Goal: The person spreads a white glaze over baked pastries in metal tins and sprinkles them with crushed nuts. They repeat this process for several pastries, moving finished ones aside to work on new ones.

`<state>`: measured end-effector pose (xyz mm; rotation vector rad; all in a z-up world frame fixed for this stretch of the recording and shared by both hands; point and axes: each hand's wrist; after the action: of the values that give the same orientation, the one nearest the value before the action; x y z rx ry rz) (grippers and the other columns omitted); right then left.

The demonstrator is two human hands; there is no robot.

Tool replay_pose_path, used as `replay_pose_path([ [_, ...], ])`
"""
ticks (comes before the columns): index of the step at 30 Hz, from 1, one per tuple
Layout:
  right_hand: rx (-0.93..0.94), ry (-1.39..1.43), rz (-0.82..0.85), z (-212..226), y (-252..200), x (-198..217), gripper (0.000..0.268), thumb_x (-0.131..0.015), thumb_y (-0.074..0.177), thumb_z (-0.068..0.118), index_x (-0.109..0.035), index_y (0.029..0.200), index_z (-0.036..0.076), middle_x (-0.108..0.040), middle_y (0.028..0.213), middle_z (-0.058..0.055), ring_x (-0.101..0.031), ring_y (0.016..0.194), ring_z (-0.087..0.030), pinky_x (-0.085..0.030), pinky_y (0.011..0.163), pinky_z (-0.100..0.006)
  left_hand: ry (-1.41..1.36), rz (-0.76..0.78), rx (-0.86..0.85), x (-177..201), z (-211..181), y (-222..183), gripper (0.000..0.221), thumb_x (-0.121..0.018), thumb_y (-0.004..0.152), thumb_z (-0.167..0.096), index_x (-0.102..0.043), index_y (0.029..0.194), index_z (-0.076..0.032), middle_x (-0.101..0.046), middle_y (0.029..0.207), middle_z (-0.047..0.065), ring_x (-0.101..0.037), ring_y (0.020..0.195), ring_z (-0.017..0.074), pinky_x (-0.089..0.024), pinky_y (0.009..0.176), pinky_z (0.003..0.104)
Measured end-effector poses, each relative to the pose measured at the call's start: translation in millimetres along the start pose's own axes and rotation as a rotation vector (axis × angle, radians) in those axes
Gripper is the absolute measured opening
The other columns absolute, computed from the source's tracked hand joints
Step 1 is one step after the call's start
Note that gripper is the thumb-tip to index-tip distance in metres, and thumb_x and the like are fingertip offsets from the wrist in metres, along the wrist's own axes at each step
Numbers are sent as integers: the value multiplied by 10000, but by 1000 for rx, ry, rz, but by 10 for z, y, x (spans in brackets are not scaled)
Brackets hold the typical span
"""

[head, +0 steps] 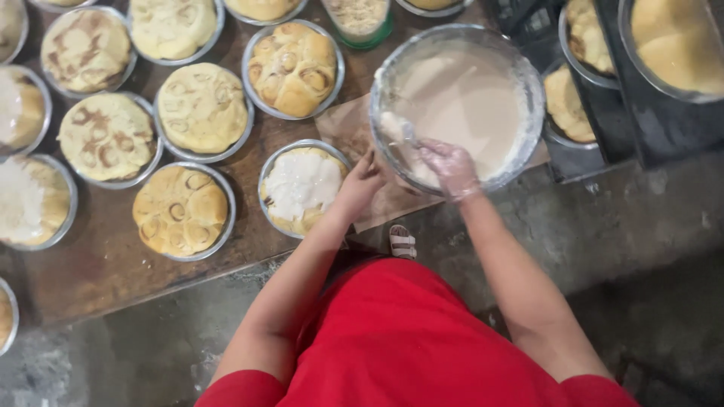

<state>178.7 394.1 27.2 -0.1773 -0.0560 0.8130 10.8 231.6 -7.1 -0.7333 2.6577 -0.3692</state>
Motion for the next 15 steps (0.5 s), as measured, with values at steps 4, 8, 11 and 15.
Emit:
replay_pose_path([
  [4,-186,-86,-56,192,-70,83,339,-708,990,184,-739,1291,32,-769,976,-85,-577,829,-168,-484,753,-318,300,-144,238,329,23,-505,645,-626,921,-56,-409,1527,-111,-685,1151,94,-609,921,187,-513,764,308],
  [8,699,-717,294,420,-96,-271,250,-705,962,124,-740,1209,144,-755,1072,-111,-711,962,-230,-558,920,-335,266,-345,-150,889,186,-1349,378,-619,976,-67,-621,1346,10,-680,1095,97,-645,914,138,-547,797,270],
  [11,576,-750,375,672,-232,-954,251,-671,876,126,-776,1098,178,-718,874,-72,-683,812,-247,-515,743,-402,373,-643,8,1321,375,-1910,278,-640,963,-75,-627,1219,34,-721,1055,136,-698,948,177,-560,830,303],
  [15,946,-1270,289,888,-383,-1455,139,-634,865,183,-743,945,217,-635,755,-8,-651,753,-239,-448,654,-446,-81,-541,314,1487,713,-2033,441,-625,934,-112,-501,1350,-37,-704,1098,128,-700,945,206,-564,776,335],
])
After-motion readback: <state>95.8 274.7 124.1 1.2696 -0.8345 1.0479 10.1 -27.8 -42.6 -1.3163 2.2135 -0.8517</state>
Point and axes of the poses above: each hand's wrist, its own y-axis towards the middle knuckle, its own x-axis out of the back of the hand, z = x × y
